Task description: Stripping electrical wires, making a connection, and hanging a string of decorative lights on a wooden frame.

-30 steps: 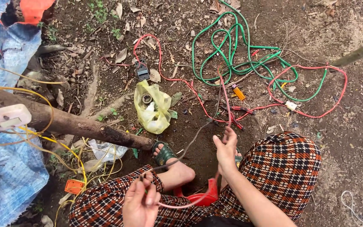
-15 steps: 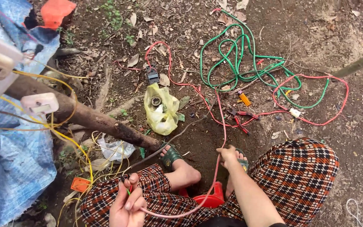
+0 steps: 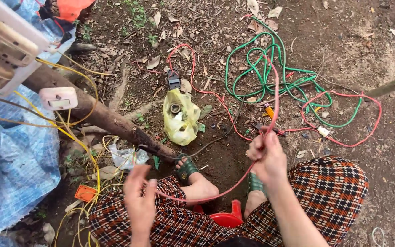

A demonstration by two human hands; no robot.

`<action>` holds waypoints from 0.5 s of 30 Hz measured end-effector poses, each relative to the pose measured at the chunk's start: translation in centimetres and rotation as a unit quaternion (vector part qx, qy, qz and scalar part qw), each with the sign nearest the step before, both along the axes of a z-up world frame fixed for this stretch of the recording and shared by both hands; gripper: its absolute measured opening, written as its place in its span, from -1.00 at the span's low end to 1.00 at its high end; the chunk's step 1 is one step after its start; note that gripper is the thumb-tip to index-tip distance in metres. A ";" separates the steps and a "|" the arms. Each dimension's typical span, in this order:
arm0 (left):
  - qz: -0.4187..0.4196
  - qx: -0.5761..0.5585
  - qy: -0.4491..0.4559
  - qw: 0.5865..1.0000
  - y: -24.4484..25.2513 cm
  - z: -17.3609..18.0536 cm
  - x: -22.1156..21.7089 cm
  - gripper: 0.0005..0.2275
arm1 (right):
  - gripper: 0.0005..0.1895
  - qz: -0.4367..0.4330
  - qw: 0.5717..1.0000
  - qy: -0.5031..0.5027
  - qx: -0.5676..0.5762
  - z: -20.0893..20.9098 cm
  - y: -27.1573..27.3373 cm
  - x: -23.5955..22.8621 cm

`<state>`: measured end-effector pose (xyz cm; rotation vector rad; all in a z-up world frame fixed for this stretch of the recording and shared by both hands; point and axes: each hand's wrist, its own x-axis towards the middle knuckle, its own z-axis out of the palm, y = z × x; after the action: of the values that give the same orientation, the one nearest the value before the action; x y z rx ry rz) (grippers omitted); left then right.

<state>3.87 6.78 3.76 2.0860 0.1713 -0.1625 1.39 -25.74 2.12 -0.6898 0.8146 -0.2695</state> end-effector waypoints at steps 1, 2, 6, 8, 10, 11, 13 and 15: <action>-0.002 -0.002 -0.001 1.000 -1.6 0.6 0.1 -0.65 | -0.70 -0.002 1.000 -0.001 -0.002 1.8 2.3 0.1; -0.115 -0.021 -0.033 0.993 -3.3 1.2 0.2 -0.60 | -0.70 0.070 0.990 0.104 -0.063 3.7 4.6 0.1; -0.264 -0.209 -0.023 0.941 -9.6 5.3 0.8 -0.43 | -0.83 0.286 0.937 -0.055 -0.193 -4.2 12.8 -5.1; -0.160 -0.326 0.010 0.932 -9.8 4.6 0.6 -0.60 | -0.79 0.265 0.891 -0.155 -0.334 -2.6 13.6 -4.8; -0.050 -0.432 0.044 0.899 -9.4 4.2 0.7 -0.74 | -0.72 0.239 0.814 -0.247 -0.467 -4.1 14.0 -5.6; -0.048 -0.451 0.006 0.891 -8.8 4.0 0.7 -0.76 | -0.80 0.332 0.817 -0.215 -0.419 -6.3 14.1 -6.8; -0.053 -0.471 -0.028 0.880 -7.8 2.2 -0.2 -0.78 | -0.81 0.416 0.813 -0.178 -0.366 -7.4 13.3 -7.5; -0.079 -0.329 0.049 0.940 -6.6 -0.9 -1.9 -0.77 | -0.56 0.372 0.793 -0.147 -0.459 -5.0 11.5 -6.3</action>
<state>1.98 0.19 2.89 1.4215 0.0010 -0.3689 -4.95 -14.24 -2.89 -1.7784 0.0010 -0.0242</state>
